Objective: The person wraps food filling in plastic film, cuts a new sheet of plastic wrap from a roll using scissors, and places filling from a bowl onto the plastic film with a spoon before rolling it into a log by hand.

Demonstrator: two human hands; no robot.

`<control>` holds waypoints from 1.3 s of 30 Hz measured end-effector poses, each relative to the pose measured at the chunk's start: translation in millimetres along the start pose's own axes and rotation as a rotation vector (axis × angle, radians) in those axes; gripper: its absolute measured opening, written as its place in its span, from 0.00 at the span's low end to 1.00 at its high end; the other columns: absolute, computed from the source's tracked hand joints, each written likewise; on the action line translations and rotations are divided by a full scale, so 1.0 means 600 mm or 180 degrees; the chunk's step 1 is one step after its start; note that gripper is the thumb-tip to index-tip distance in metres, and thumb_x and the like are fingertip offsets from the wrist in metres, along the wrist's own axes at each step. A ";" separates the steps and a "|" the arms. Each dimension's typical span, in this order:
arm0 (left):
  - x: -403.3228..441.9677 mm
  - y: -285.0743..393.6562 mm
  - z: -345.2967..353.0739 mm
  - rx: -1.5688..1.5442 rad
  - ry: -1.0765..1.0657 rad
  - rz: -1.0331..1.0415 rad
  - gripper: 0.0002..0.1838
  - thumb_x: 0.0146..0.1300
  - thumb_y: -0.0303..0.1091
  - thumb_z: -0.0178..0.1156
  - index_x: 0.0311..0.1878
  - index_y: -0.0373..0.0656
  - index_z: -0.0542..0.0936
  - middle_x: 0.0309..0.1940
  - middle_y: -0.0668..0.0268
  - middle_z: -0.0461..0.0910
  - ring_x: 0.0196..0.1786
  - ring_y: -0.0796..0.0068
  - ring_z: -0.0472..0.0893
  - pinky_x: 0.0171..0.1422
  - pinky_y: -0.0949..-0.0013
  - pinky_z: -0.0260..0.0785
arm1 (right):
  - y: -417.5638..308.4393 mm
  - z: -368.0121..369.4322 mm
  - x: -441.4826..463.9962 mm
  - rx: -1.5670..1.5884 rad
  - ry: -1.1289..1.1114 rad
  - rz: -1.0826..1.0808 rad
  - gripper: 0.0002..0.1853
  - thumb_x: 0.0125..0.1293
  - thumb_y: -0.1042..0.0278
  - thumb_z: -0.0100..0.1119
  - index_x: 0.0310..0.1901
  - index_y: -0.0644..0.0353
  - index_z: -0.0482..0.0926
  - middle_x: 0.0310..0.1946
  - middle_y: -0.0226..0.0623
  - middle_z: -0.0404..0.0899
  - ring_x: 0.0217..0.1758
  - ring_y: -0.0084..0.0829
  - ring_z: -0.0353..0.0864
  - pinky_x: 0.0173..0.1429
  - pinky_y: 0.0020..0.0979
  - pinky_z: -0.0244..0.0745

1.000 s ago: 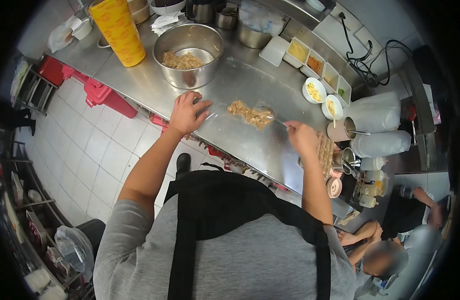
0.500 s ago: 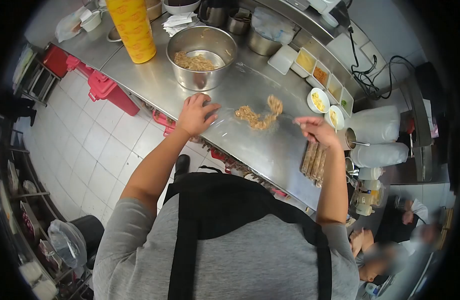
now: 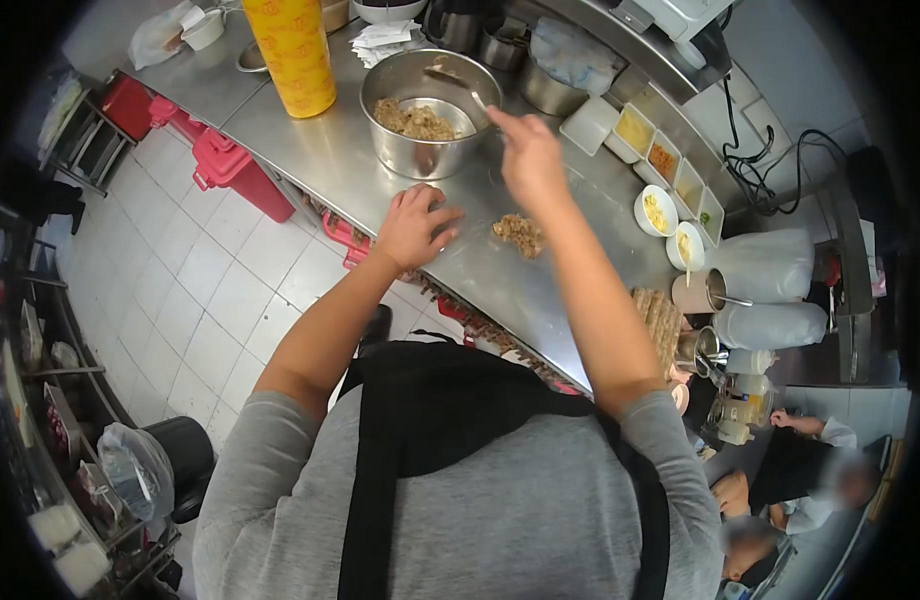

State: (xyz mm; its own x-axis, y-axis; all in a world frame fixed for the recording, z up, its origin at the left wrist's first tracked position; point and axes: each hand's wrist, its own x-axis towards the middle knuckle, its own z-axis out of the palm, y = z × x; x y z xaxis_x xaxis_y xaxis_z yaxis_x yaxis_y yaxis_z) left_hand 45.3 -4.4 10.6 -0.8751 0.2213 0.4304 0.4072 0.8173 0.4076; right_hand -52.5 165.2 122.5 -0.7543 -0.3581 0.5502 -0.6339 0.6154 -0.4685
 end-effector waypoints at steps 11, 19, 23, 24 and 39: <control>0.003 0.006 0.007 0.0080 0.0092 0.0019 0.17 0.55 0.42 0.66 0.50 0.60 0.84 0.49 0.64 0.73 0.60 0.60 0.69 0.66 0.55 0.59 | 0.087 -0.243 -0.295 -0.1363 -0.1139 0.1011 0.21 0.57 0.78 0.56 0.49 0.43 0.85 0.32 0.38 0.75 0.35 0.42 0.79 0.39 0.40 0.76; 0.004 0.008 0.008 0.0159 0.0074 0.0166 0.18 0.56 0.40 0.66 0.52 0.57 0.83 0.48 0.63 0.74 0.57 0.58 0.71 0.62 0.55 0.62 | 0.091 -0.196 -0.277 -0.0995 -0.0837 0.1021 0.17 0.59 0.75 0.56 0.48 0.45 0.85 0.36 0.41 0.78 0.39 0.46 0.80 0.43 0.43 0.77; 0.008 0.016 0.006 0.0219 0.0034 0.0144 0.19 0.55 0.39 0.66 0.52 0.58 0.83 0.49 0.62 0.74 0.56 0.57 0.71 0.62 0.55 0.62 | 0.116 -0.230 -0.312 -0.0849 -0.0529 0.1054 0.15 0.60 0.74 0.56 0.46 0.47 0.86 0.39 0.41 0.80 0.41 0.48 0.81 0.45 0.44 0.77; 0.008 0.017 0.007 0.0233 0.0034 0.0122 0.19 0.56 0.39 0.66 0.53 0.58 0.83 0.50 0.62 0.74 0.56 0.57 0.71 0.62 0.55 0.62 | 0.118 -0.228 -0.315 -0.0868 -0.0611 0.1239 0.15 0.60 0.73 0.56 0.46 0.47 0.86 0.39 0.41 0.80 0.42 0.48 0.81 0.45 0.44 0.77; 0.009 0.012 0.017 0.0241 -0.0002 0.0148 0.19 0.56 0.41 0.66 0.52 0.58 0.83 0.50 0.63 0.74 0.57 0.58 0.70 0.63 0.55 0.61 | 0.053 -0.227 -0.322 -0.0958 -0.0891 0.1445 0.17 0.57 0.74 0.55 0.45 0.45 0.87 0.39 0.40 0.79 0.38 0.46 0.82 0.43 0.45 0.77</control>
State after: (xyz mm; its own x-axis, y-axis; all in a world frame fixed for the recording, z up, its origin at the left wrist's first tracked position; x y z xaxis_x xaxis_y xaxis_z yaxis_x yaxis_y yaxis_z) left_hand 41.0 7.6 7.7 -0.8560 0.2602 0.4468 0.4264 0.8441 0.3252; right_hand 96.1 349.6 95.6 -0.9799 -0.1596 0.1197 -0.1935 0.9065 -0.3753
